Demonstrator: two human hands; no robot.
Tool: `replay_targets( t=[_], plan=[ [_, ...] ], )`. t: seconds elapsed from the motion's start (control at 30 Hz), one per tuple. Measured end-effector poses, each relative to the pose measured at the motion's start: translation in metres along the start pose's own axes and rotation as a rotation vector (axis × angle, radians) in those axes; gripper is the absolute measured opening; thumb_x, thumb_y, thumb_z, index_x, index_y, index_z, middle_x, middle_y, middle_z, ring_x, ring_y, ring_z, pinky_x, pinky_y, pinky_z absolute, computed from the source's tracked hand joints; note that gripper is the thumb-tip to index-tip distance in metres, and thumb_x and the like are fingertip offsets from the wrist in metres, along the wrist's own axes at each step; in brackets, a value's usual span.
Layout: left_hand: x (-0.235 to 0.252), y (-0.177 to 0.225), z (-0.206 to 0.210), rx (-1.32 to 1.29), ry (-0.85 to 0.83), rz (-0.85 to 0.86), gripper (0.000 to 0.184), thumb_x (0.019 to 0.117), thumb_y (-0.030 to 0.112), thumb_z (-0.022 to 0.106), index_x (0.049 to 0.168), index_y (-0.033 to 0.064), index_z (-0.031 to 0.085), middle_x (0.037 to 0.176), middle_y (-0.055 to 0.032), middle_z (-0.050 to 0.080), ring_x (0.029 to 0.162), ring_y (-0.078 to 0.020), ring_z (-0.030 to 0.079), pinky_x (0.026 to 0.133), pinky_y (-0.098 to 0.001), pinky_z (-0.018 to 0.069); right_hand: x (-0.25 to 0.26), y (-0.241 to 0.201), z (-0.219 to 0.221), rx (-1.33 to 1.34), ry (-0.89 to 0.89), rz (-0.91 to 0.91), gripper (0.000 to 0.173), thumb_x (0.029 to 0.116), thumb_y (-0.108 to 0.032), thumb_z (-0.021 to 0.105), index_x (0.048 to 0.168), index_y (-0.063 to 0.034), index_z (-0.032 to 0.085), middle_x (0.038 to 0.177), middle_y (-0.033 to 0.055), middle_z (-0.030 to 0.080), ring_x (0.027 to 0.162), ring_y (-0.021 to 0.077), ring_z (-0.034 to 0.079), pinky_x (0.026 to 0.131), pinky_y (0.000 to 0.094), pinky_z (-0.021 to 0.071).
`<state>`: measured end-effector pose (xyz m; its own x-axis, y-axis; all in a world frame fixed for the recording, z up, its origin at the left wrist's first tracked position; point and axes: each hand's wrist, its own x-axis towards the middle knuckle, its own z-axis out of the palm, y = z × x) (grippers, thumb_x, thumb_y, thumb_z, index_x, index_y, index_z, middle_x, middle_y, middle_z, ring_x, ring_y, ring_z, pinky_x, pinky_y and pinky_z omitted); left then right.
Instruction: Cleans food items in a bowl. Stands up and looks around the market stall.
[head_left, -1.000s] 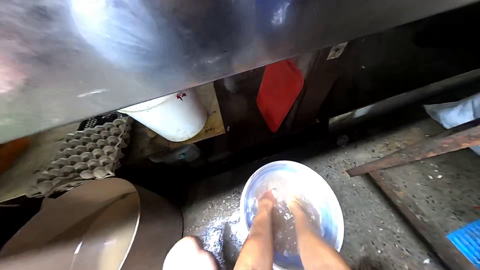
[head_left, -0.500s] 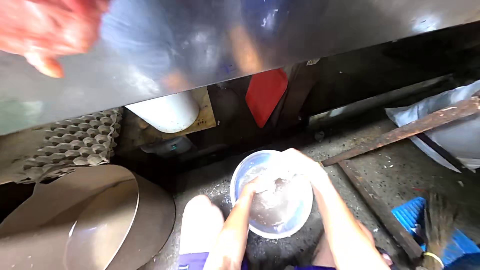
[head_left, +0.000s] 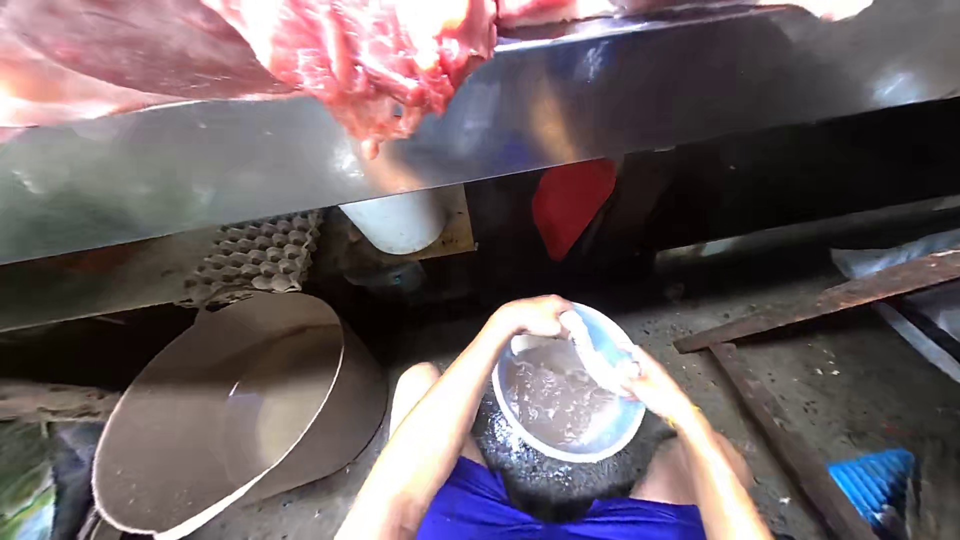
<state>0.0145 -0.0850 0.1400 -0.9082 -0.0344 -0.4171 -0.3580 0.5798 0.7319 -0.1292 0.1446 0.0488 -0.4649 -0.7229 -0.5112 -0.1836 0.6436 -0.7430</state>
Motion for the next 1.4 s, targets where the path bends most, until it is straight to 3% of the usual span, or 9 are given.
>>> replay_targets(
  t=[0.2,0.33,0.53,0.7,0.83,0.97,1.13,1.3,1.4],
  plan=[
    [0.003,0.043,0.001,0.251,-0.101,-0.020,0.024,0.0908,0.012,0.073,0.107,-0.0035,0.064,0.094,-0.0218,0.065,0.089,-0.0363,0.063,0.075,-0.0597,0.0484,0.019,-0.008,0.053,0.145,-0.098,-0.197,0.089,0.0803,-0.004,0.082,0.155,0.0022,0.034,0.151,0.0238,0.047,0.136,0.0295,0.053,0.112,0.0409,0.0472],
    [0.010,0.045,0.022,0.088,-0.022,0.080,0.028,0.0900,0.016,0.076,0.108,-0.0027,0.064,0.095,-0.0180,0.066,0.088,-0.0298,0.064,0.079,-0.0531,0.0511,0.022,-0.024,0.081,0.347,0.046,-0.210,0.055,0.0819,-0.009,0.085,0.129,0.0052,0.061,0.120,0.0149,0.071,0.110,0.0162,0.069,0.100,0.0337,0.0564],
    [0.000,-0.022,0.078,-0.846,0.773,0.007,0.026,0.0961,0.012,0.068,0.116,-0.0056,0.066,0.118,-0.0195,0.065,0.106,-0.0218,0.065,0.097,-0.0386,0.0546,0.019,-0.039,0.071,0.947,0.215,-0.145,0.033,0.0934,0.008,0.057,0.126,0.0057,0.053,0.107,0.0172,0.068,0.087,0.0205,0.070,0.075,0.0361,0.0620],
    [0.022,-0.043,0.138,-1.510,0.987,-0.238,0.035,0.1085,0.022,0.050,0.136,0.0011,0.054,0.106,-0.0166,0.066,0.088,-0.0232,0.066,0.076,-0.0406,0.0567,0.013,-0.052,0.084,1.108,0.135,-0.089,0.031,0.0951,0.010,0.050,0.126,0.0058,0.049,0.106,0.0177,0.065,0.090,0.0220,0.069,0.081,0.0373,0.0618],
    [0.022,-0.052,0.140,-1.480,0.866,-0.235,0.029,0.1082,0.024,0.051,0.124,0.0012,0.060,0.088,-0.0097,0.065,0.073,-0.0169,0.064,0.068,-0.0337,0.0564,0.002,-0.037,0.083,1.128,0.112,-0.034,0.033,0.0950,0.008,0.048,0.128,0.0039,0.049,0.106,0.0163,0.066,0.091,0.0205,0.070,0.081,0.0357,0.0617],
    [0.019,-0.045,0.138,-1.501,0.430,-0.344,0.063,0.1081,0.058,0.029,0.153,0.0143,0.038,0.124,-0.0234,0.063,0.097,-0.0378,0.067,0.077,-0.0542,0.0571,-0.001,-0.027,0.084,1.026,0.179,-0.147,0.035,0.0866,0.014,0.053,0.120,0.0037,0.050,0.102,0.0152,0.066,0.088,0.0208,0.070,0.079,0.0374,0.0626],
    [0.028,-0.028,0.137,-1.878,0.662,-0.009,0.034,0.1111,0.034,0.033,0.118,0.0083,0.054,0.093,-0.0112,0.070,0.083,-0.0237,0.071,0.075,-0.0398,0.0610,-0.013,-0.008,0.086,0.764,0.068,-0.373,0.053,0.0724,-0.005,0.076,0.121,0.0045,0.056,0.110,0.0128,0.070,0.100,0.0185,0.070,0.088,0.0353,0.0610],
    [0.026,-0.055,0.135,-1.855,0.381,0.427,0.046,0.0984,0.034,0.028,0.101,0.0083,0.067,0.110,-0.0178,0.074,0.089,-0.0310,0.074,0.073,-0.0421,0.0614,-0.033,0.008,0.059,0.686,0.103,-0.439,0.038,0.0926,-0.016,0.059,0.124,0.0040,0.062,0.116,0.0165,0.073,0.104,0.0258,0.071,0.089,0.0410,0.0596],
    [0.017,-0.052,0.130,-1.711,0.324,0.549,0.044,0.0947,0.041,0.036,0.090,0.0140,0.070,0.117,-0.0154,0.074,0.082,-0.0292,0.076,0.055,-0.0374,0.0603,-0.025,0.006,0.052,0.759,0.154,-0.299,0.049,0.0857,-0.007,0.055,0.134,0.0026,0.054,0.126,0.0167,0.066,0.103,0.0257,0.070,0.083,0.0411,0.0608]
  ],
)
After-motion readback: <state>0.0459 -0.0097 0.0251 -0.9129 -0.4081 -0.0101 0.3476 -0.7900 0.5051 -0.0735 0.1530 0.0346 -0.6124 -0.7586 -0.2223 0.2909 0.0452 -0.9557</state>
